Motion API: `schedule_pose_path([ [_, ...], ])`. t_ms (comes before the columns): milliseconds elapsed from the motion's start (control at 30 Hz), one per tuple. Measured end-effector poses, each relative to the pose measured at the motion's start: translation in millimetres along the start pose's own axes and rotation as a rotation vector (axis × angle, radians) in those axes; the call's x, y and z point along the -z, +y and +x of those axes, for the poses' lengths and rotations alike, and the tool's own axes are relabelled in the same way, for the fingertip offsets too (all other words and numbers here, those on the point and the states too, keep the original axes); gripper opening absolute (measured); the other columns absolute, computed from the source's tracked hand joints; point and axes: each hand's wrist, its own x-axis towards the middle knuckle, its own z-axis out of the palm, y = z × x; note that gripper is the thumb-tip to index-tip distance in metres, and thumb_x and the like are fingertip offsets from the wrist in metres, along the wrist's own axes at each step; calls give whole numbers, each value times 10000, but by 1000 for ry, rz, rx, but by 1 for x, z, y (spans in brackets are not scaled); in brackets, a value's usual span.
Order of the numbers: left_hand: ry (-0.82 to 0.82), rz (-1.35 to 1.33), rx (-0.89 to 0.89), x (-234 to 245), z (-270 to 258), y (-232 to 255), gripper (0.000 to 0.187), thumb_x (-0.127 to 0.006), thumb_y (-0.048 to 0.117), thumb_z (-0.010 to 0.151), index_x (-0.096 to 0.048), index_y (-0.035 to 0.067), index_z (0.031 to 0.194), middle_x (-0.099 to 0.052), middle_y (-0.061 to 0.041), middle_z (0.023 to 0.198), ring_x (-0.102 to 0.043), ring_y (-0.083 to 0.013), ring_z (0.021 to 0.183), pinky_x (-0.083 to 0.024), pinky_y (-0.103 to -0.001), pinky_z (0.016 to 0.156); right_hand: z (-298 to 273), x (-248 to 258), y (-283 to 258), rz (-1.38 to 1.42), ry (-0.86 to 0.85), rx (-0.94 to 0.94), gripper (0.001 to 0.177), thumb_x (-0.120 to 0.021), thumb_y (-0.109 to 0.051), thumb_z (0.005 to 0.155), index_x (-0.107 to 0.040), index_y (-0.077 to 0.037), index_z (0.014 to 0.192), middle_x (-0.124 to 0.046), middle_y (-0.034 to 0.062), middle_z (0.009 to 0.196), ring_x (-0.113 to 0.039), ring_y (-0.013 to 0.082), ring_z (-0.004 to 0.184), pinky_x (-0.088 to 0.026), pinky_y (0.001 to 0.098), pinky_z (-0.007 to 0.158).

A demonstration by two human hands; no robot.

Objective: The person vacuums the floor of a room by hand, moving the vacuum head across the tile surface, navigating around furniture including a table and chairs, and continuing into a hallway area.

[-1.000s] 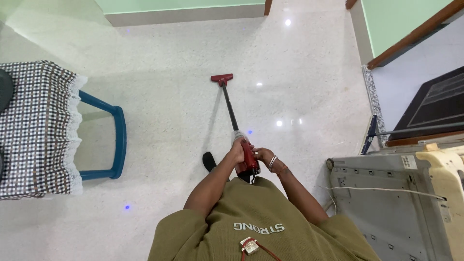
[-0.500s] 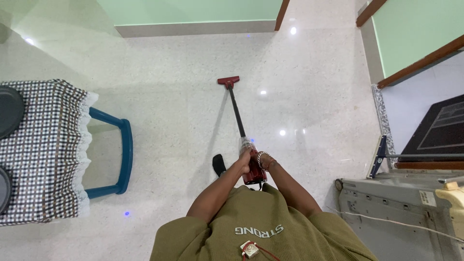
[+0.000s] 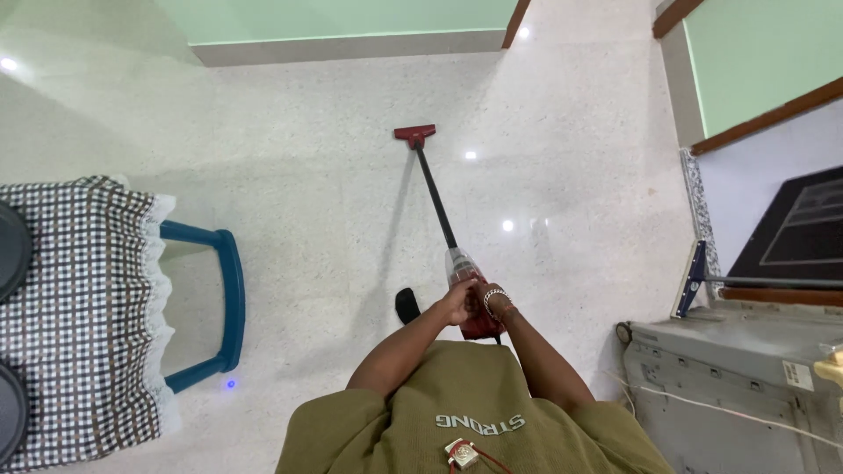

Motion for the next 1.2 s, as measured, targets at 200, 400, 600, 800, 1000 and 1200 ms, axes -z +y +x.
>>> schedule_pose_path([
  [200, -17, -5, 293, -11, -2, -35, 530, -582, 581, 991, -597, 107, 1228, -590, -97, 1123, -574, -264, 1066, -542, -415, 955, -40, 13, 55, 190, 5, -156, 630, -465, -545, 981, -737, -14, 1185, -775, 188, 1070, -735, 291, 890, -586, 432, 776],
  [400, -103, 69, 428, -7, -14, -44, 598, -539, 638, 1003, -594, 67, 1171, -579, -94, 1039, -545, -245, 917, -515, -390, 799, -45, 15, 49, -8, -134, -309, 647, -401, -558, 1012, -717, -19, 1178, -770, 183, 1033, -699, 244, 791, -569, 403, 701],
  [600, 19, 50, 134, 15, -20, 4, 525, -573, 661, 966, -585, 142, 1041, -538, -39, 888, -487, -196, 734, -436, -345, 646, -11, -9, -10, 105, -169, -259, 653, -447, -617, 1031, -679, -7, 1002, -673, 136, 869, -601, 240, 687, -542, 395, 647],
  [800, 38, 6, -37, 37, -22, 91, 578, -603, 670, 933, -608, 140, 1163, -561, -31, 926, -490, -194, 744, -485, -346, 689, 15, -47, -84, 307, -214, 1, 512, -452, -490, 1042, -702, -47, 981, -715, 90, 852, -644, 206, 734, -578, 359, 708],
  [1000, 105, 118, -76, 33, -27, 118, 687, -599, 581, 886, -553, 125, 1398, -619, -89, 1248, -593, -246, 1049, -520, -436, 939, 16, -60, -116, 199, -197, -55, 441, -466, -386, 1065, -670, 1, 1122, -697, 160, 1008, -627, 261, 854, -558, 391, 785],
  [1200, 247, 384, -46, 35, -29, 115, 953, -621, 632, 893, -305, 67, 1593, -419, -203, 1565, -449, -355, 1389, -400, -510, 1133, 11, -89, -108, -839, -299, 223, 456, -441, -349, 1053, -586, -53, 1369, -654, 64, 1354, -597, 213, 1219, -376, 449, 1090],
])
